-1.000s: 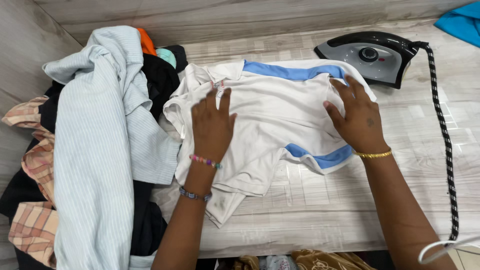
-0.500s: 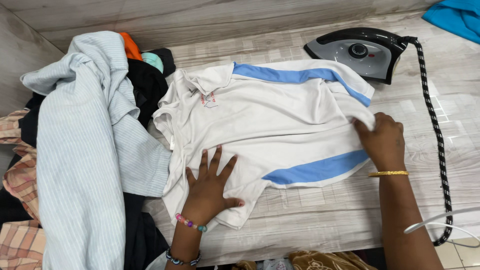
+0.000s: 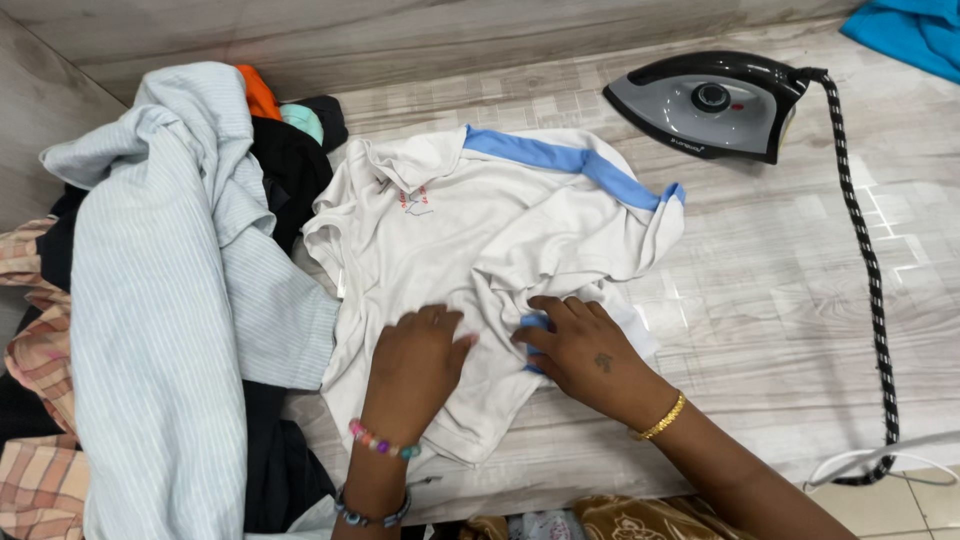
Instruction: The person irons a light-colored striped shirt on a table, smoothing the fabric with one hand while moving the iron with the other. They then switch to a white t-shirt with blue trim, flatten it, and continue ironing both sides.
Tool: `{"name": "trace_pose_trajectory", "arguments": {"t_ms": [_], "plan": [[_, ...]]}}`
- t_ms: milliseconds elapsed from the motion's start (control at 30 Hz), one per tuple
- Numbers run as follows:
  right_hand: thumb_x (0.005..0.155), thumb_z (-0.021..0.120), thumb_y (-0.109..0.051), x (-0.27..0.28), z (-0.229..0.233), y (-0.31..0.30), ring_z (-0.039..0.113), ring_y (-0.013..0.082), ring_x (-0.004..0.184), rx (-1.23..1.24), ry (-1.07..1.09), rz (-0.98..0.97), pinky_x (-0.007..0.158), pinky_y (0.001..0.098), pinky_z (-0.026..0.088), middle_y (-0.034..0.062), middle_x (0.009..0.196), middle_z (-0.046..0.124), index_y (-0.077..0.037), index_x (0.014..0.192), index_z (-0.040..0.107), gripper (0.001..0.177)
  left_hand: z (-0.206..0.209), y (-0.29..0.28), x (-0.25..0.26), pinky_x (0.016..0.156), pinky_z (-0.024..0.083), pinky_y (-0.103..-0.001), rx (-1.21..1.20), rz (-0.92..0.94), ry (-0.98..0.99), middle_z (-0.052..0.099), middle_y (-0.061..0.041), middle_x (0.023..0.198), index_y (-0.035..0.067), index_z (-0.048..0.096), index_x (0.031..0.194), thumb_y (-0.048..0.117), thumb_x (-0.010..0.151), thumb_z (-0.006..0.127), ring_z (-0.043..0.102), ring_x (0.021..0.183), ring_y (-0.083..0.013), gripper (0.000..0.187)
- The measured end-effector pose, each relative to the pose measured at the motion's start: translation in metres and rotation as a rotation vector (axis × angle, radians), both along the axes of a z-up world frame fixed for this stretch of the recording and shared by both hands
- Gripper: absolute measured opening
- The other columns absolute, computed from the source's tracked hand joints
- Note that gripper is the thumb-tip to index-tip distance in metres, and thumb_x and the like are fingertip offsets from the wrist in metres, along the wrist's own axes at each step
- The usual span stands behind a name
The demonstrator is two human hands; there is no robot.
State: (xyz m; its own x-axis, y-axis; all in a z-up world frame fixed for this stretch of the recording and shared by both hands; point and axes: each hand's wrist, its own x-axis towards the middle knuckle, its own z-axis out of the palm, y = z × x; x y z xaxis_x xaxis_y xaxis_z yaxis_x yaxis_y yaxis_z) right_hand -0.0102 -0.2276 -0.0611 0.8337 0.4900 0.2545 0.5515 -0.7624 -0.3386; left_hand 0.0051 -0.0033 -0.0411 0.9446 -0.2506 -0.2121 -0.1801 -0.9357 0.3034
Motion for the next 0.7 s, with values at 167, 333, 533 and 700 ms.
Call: {"name": "trace_pose_trajectory", "arguments": {"t_ms": [167,333,533,700], "plan": [[0.078,0.075,-0.015,-0.014,-0.023,0.002,0.061,0.0297,0.100,0.037,-0.041,0.036,0.088,0.0424,0.049,0.0133,0.114,0.066,-0.011,0.102,0.076,0.024,-0.018,-0.081,0.055,0.085,0.052,-0.043,-0.378,-0.324,-0.612,0.065,-0.013,0.120,0.010,0.070,0.124,0.024,0.081,0.077,0.061,0.108,-0.0313,0.046],[0.078,0.074,-0.010,-0.025,-0.034,0.001,0.064,0.0296,0.100,-0.031,-0.048,0.043,0.091,0.0427,0.053,0.0119,0.098,0.065,-0.007,0.086,0.074,0.009,-0.049,-0.165,0.091,0.080,0.053,-0.047,-0.122,-0.409,-0.387,0.061,-0.012,0.118,0.009,0.069,0.115,0.034,0.070,0.085,0.059,0.108,-0.0306,0.054],[0.081,0.074,-0.012,-0.028,0.008,-0.016,0.068,0.0238,0.079,0.319,0.235,-0.051,0.069,0.0351,0.056,0.0071,0.090,0.065,-0.013,0.097,0.080,0.017,-0.096,-0.169,0.128,0.076,0.057,-0.041,-0.437,-0.279,-0.372,0.070,-0.012,0.102,0.010,0.074,0.105,0.022,0.082,0.081,0.069,0.089,-0.0282,0.026],[0.088,0.072,-0.012,-0.027,0.022,-0.053,0.066,0.0140,0.076,0.552,0.208,-0.194,0.067,0.0290,0.054,0.0027,0.091,0.068,-0.012,0.102,0.078,0.015,-0.077,-0.130,0.167,0.067,0.056,-0.031,-1.352,0.105,-0.044,0.075,-0.007,0.090,0.000,0.070,0.104,0.016,0.095,0.074,0.069,0.077,-0.0150,0.019]]}}
